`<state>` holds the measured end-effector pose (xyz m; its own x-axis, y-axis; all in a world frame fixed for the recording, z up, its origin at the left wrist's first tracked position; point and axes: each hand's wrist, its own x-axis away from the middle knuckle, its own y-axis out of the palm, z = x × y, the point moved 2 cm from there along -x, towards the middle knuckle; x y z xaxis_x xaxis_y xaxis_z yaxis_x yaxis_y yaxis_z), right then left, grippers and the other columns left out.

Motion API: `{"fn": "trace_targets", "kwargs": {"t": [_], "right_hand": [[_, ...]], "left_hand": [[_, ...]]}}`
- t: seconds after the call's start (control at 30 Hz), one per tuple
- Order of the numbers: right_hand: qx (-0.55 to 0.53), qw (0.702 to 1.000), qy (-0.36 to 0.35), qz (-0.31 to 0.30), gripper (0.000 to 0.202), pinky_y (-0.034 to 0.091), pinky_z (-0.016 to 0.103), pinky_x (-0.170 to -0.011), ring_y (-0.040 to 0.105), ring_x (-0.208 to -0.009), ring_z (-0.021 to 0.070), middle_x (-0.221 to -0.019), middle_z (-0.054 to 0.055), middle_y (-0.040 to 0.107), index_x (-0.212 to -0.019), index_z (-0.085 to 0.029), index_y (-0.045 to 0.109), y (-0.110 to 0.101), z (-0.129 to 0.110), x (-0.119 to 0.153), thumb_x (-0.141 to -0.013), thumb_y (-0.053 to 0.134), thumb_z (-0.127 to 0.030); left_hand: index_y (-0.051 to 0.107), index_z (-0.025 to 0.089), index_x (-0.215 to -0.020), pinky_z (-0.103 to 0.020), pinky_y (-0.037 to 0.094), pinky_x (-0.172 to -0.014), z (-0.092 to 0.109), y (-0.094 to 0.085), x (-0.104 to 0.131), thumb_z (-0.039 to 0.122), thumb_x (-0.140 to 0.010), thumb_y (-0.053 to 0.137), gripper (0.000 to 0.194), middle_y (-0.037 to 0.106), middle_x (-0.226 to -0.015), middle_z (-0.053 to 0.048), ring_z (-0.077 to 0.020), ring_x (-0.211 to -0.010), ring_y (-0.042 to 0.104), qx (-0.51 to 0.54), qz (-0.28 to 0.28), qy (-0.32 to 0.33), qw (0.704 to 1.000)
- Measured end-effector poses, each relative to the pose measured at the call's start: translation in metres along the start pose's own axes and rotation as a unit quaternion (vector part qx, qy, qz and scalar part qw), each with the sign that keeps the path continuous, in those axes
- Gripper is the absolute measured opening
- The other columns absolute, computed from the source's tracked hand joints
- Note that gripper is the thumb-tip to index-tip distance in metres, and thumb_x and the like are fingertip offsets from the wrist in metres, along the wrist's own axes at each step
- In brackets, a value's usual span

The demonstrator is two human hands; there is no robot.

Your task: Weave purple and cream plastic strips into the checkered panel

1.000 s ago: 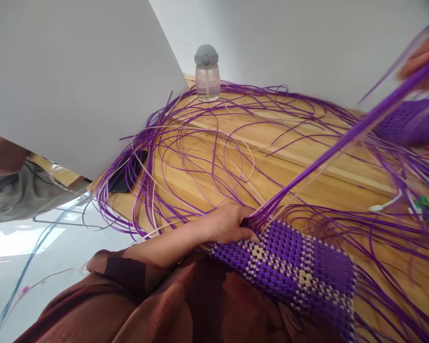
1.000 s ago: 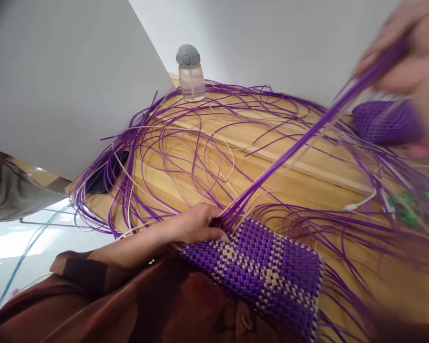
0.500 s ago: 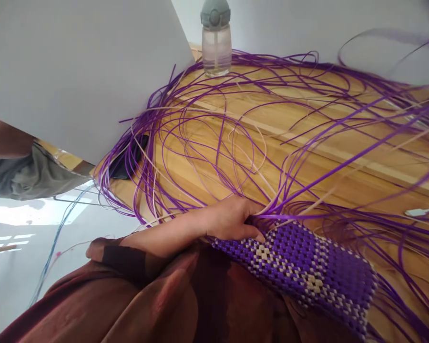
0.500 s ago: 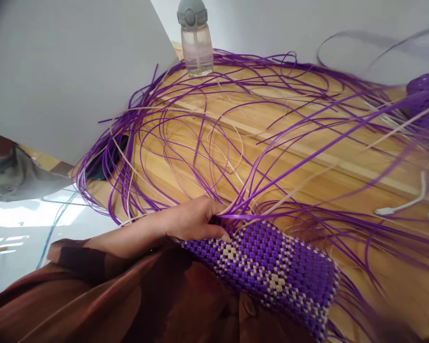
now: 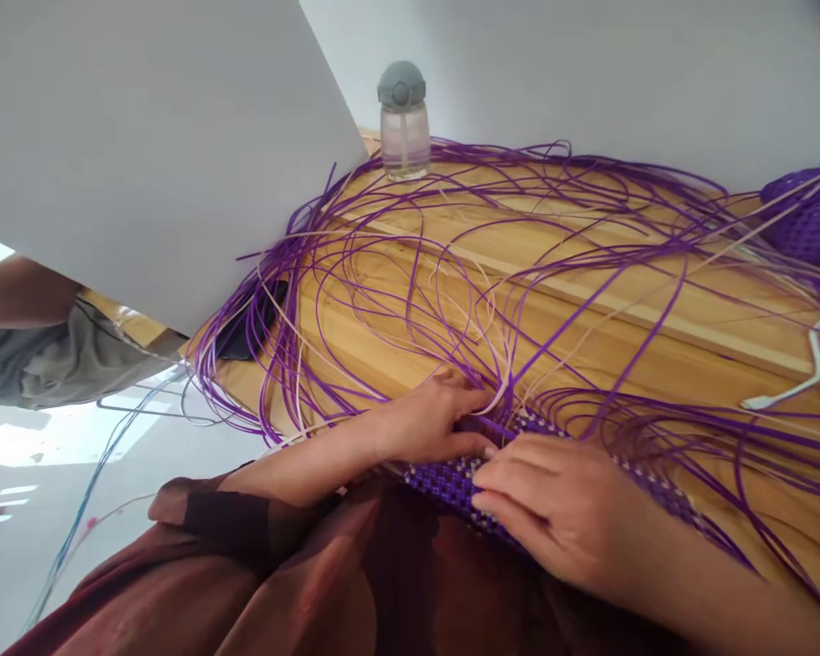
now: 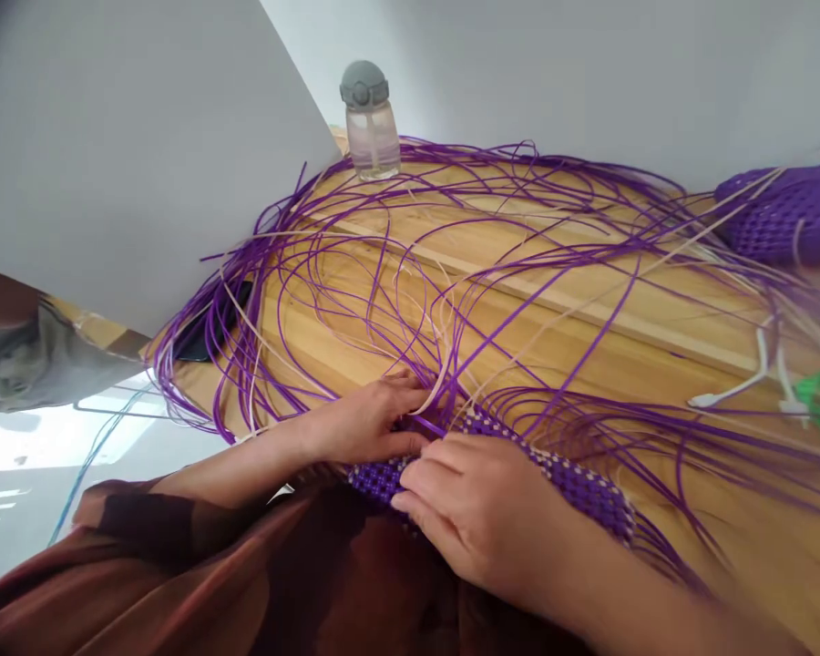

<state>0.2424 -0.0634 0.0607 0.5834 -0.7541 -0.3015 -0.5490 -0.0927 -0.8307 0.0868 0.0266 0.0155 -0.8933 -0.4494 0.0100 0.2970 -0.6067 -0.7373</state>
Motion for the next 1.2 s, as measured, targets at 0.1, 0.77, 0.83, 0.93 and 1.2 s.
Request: {"fn": "trace_targets", "kwargs": {"t": [0.1, 0.77, 0.83, 0.93, 1.2], "right_hand": [[0.005, 1.0, -0.019, 0.002, 0.018, 0.045, 0.03, -0.073, 0.058, -0.072, 0.0151, -0.072, 0.004, 0.065, -0.086, -0.019, 0.067, 0.044, 0.005, 0.015, -0.095, 0.052, -0.02], [-0.185, 0.973, 0.132, -0.031, 0.013, 0.041, 0.027, -0.076, 0.058, -0.081, 0.0121, -0.085, 0.0, 0.064, -0.094, -0.023, 0.063, 0.064, 0.047, 0.027, -0.097, 0.05, -0.022], [-0.179, 0.974, 0.133, -0.035, 0.014, 0.041, 0.027, -0.074, 0.058, -0.08, 0.0128, -0.083, 0.0, 0.063, -0.094, -0.023, 0.063, 0.064, 0.048, 0.028, -0.097, 0.049, -0.023], [-0.172, 0.975, 0.132, -0.045, 0.015, 0.041, 0.028, -0.073, 0.058, -0.079, 0.0139, -0.082, 0.001, 0.062, -0.093, -0.023, 0.062, 0.065, 0.049, 0.028, -0.098, 0.048, -0.024], [-0.156, 0.979, 0.127, -0.042, 0.015, 0.045, 0.028, -0.071, 0.06, -0.078, 0.0148, -0.082, 0.002, 0.064, -0.091, -0.024, 0.062, 0.065, 0.048, 0.027, -0.097, 0.049, -0.024]], "left_hand": [[0.057, 0.019, -0.129, -0.048, 0.025, -0.112, -0.014, -0.001, -0.002, 0.064, -0.086, 0.05, 0.062, 0.061, -0.128, -0.015, -0.0305, -0.127, 0.047, -0.055, 0.011, 0.003, 0.998], [0.065, 0.013, -0.117, -0.04, 0.038, -0.102, -0.149, -0.314, -0.113, 0.054, -0.09, 0.048, 0.052, 0.062, -0.12, -0.011, -0.0322, -0.124, 0.05, -0.232, 0.26, -0.286, 0.893], [0.052, 0.014, -0.134, -0.041, 0.044, -0.096, -0.155, -0.331, -0.11, 0.057, -0.094, 0.038, 0.06, 0.057, -0.127, -0.011, -0.0309, -0.12, 0.054, -0.096, 0.315, -0.323, 0.888], [0.033, 0.015, -0.146, -0.046, 0.053, -0.08, -0.173, -0.336, -0.094, 0.061, -0.096, 0.024, 0.069, 0.054, -0.131, -0.02, -0.0332, -0.109, 0.062, -0.024, 0.351, -0.373, 0.858], [0.058, 0.013, -0.123, -0.036, 0.055, -0.08, -0.212, -0.312, -0.025, 0.057, -0.09, 0.049, 0.056, 0.064, -0.123, -0.019, -0.0237, -0.096, 0.066, 0.095, 0.346, -0.411, 0.838]]}}
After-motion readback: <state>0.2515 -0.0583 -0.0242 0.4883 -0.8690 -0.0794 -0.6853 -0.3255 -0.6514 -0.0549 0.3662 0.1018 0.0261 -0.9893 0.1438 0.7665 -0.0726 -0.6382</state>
